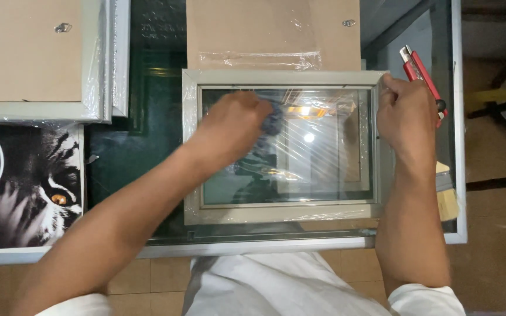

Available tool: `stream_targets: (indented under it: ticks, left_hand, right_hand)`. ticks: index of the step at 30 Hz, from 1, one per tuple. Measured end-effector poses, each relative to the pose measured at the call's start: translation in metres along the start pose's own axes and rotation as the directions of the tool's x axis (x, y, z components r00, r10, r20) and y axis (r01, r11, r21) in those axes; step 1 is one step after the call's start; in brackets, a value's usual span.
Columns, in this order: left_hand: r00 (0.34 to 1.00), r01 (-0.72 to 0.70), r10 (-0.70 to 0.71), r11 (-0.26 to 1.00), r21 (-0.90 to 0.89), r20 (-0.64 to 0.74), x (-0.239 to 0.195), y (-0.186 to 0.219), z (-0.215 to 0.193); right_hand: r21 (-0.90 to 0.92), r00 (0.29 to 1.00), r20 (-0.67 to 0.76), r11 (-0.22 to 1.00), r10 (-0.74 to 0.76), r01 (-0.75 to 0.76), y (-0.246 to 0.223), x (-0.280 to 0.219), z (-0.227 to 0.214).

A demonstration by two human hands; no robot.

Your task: Cleaning and dusting a picture frame with a brush and cloth.

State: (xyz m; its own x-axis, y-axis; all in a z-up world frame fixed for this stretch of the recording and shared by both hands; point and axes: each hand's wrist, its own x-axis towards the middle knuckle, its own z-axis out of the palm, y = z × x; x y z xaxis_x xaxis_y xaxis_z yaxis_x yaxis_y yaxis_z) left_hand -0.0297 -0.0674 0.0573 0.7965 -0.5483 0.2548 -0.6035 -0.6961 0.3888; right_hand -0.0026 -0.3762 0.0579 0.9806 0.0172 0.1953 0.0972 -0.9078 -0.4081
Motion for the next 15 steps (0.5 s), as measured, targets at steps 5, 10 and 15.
stream_targets:
  ticks: [5, 10, 15]
  left_hand:
    - [0.996, -0.027, 0.024, 0.999, -0.025, -0.091, 0.072, 0.068, 0.092]
    - [0.954, -0.022, 0.024, 1.000, 0.008, -0.297, 0.094, 0.095, 0.123]
    - [0.998, -0.009, 0.010, 1.000, -0.015, 0.070, 0.043, 0.055, 0.044]
  right_hand:
    - [-0.032, 1.000, 0.016, 0.999, 0.006, -0.006, 0.009, 0.001, 0.002]
    - [-0.031, 0.998, 0.058, 0.999, -0.021, 0.023, 0.021, 0.002, 0.003]
    - [-0.019, 0.972, 0.151, 0.984, 0.179, -0.178, -0.007, 0.003, -0.009]
